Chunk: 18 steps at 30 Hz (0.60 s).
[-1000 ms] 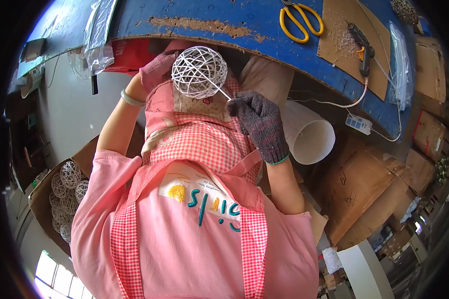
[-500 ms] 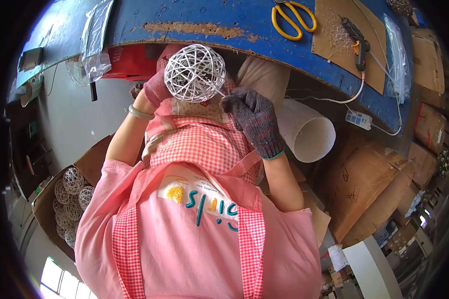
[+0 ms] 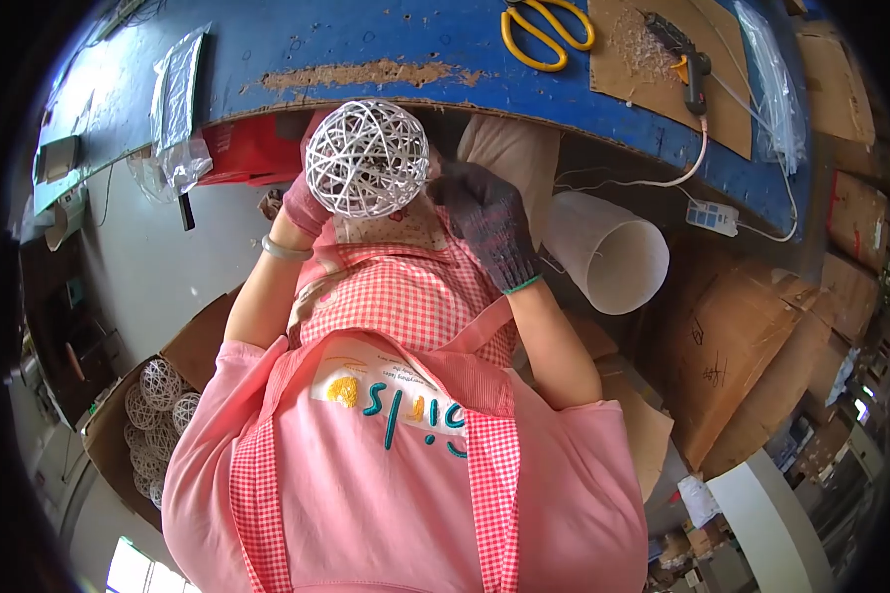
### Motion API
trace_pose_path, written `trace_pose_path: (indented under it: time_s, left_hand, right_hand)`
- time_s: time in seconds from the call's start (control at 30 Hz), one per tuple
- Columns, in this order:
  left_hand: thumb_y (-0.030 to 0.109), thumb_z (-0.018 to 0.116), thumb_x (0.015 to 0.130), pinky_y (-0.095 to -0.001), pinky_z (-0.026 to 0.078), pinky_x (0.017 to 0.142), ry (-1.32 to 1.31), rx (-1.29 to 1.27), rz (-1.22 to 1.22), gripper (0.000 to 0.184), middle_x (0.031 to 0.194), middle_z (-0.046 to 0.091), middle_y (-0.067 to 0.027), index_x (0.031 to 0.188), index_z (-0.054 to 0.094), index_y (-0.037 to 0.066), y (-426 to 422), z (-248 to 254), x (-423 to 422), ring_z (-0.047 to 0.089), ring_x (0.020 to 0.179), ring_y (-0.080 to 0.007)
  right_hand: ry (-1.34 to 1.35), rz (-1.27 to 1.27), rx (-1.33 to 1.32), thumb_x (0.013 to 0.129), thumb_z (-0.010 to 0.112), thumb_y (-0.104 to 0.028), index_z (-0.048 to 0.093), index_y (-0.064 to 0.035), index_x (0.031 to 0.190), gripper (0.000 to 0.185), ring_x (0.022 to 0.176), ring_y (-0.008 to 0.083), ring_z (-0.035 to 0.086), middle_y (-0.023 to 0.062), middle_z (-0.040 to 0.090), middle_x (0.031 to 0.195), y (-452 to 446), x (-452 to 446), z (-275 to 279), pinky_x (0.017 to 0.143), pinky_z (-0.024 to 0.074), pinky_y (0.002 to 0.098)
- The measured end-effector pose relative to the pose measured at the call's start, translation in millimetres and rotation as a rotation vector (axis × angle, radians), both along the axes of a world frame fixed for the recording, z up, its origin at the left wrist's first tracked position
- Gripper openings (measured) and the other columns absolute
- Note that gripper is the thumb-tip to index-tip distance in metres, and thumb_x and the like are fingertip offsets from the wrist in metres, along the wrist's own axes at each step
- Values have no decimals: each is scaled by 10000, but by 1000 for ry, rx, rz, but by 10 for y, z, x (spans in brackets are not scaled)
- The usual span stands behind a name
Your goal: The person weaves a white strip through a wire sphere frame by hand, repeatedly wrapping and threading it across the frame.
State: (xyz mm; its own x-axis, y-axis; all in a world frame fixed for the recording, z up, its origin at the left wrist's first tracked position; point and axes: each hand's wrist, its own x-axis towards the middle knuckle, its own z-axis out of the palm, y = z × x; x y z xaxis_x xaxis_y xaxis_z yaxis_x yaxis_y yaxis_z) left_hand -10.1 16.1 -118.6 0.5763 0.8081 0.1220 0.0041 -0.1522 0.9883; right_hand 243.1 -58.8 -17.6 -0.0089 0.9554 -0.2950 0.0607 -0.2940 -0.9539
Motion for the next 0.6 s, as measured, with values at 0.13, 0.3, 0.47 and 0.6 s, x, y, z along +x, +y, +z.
trace_pose_path:
  time_s: [0.13,0.3,0.47,0.6]
  left_hand:
    - [16,648,861,-307,482,962,59,160,0,466,1250,598,-88,1307,516,31,0,-292,-51,582,1097,-175]
    - [60,624,901,-305,472,987,-417,-740,-145,504,1290,569,-93,1370,441,27,41,157,3,566,1147,-173]
    - [210,584,962,-265,541,824,-255,-826,-301,235,1015,686,-54,1103,645,33,375,350,17,648,908,-124]
    - [377,554,973,-246,526,735,-38,-902,-156,393,963,688,-51,1083,667,17,498,386,58,631,827,-86]
  right_hand:
    - [83,-105,-15,938,556,-103,654,-18,1107,213,566,43,494,-1,645,806,63,-40,-26,507,380,210]
    - [255,-233,-56,918,623,-123,662,-15,1108,222,622,48,544,12,678,873,22,-1,104,531,422,228]
    - [-685,136,785,798,761,-175,704,-69,962,203,678,232,664,74,707,854,-57,40,262,588,510,345]
    - [-749,227,953,769,770,-239,701,-138,944,214,634,246,639,50,667,758,-109,24,239,533,484,366]
